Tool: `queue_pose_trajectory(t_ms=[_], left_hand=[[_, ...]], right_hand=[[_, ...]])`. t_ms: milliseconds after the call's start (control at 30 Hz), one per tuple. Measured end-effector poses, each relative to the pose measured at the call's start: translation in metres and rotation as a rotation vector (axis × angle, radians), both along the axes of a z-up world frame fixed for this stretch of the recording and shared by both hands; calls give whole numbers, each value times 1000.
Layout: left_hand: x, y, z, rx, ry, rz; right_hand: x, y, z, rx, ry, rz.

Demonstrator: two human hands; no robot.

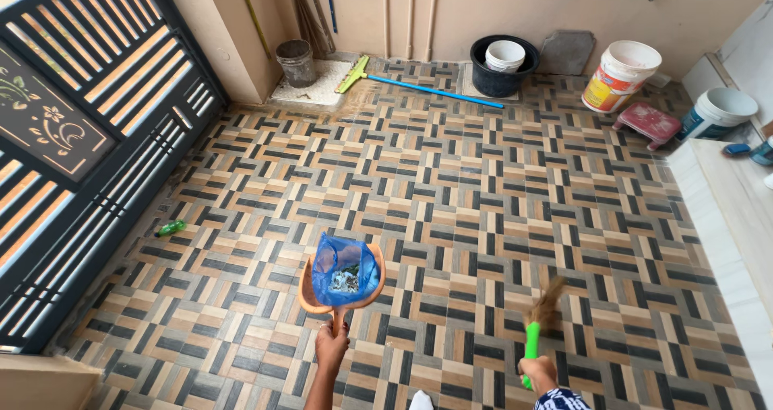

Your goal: The person sweeps the tiled floor using a broom and collects debris into a handheld net while moving across a patio area.

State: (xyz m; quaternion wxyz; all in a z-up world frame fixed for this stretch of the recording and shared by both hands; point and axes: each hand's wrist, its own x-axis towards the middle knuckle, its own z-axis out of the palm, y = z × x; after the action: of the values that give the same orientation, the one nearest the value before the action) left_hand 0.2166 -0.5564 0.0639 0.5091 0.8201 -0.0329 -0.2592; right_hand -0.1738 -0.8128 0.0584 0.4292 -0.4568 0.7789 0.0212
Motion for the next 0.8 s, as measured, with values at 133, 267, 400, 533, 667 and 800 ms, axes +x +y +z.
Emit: queue_pose_trajectory(t_ms=[133,267,400,533,667,800], left_hand=[[-9,-9,-2,-97,12,-9],[-10,-13,-5,-44,4,4],[-9,-17,-7,-10,-8,-5],[0,-21,-7,-49,-3,-1],[15,-33,-6,9,-25,-20],[44,-61,1,6,-43,-11]], right_hand=[[34,14,-25,-29,-39,117],[88,54,-31,49,-251,264],[125,52,-22,159,-320,444],[117,21,-19,15,-334,563],[83,-5,-29,-93,-207,383],[58,-34,-21,-123,-90,166]])
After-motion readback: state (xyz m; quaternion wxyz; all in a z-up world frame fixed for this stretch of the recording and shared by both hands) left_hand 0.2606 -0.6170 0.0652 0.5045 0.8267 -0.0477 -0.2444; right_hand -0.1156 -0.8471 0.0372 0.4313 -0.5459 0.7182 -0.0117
